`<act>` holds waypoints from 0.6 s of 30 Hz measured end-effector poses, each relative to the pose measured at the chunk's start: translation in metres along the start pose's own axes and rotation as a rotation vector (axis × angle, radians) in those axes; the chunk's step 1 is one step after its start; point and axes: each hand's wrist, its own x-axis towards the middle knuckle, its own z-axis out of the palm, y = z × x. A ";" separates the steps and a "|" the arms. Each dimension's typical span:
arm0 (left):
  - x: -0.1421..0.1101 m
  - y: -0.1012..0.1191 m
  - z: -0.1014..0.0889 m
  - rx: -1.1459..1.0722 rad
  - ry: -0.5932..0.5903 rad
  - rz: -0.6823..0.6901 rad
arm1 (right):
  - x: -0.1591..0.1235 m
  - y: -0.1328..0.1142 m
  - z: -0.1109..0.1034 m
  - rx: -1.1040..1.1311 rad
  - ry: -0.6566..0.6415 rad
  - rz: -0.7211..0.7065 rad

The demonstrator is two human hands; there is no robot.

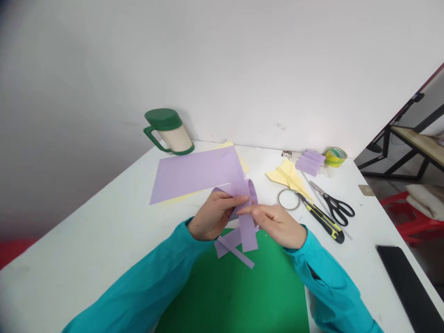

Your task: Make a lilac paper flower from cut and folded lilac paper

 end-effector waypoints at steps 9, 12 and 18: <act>-0.003 -0.017 0.004 0.121 0.017 0.228 | 0.010 -0.002 0.024 0.365 0.180 0.266; -0.002 -0.022 0.001 0.308 0.010 0.327 | 0.009 -0.006 0.028 0.502 0.218 0.394; 0.001 -0.032 -0.006 0.619 -0.030 0.799 | 0.007 -0.017 0.029 0.568 0.297 0.607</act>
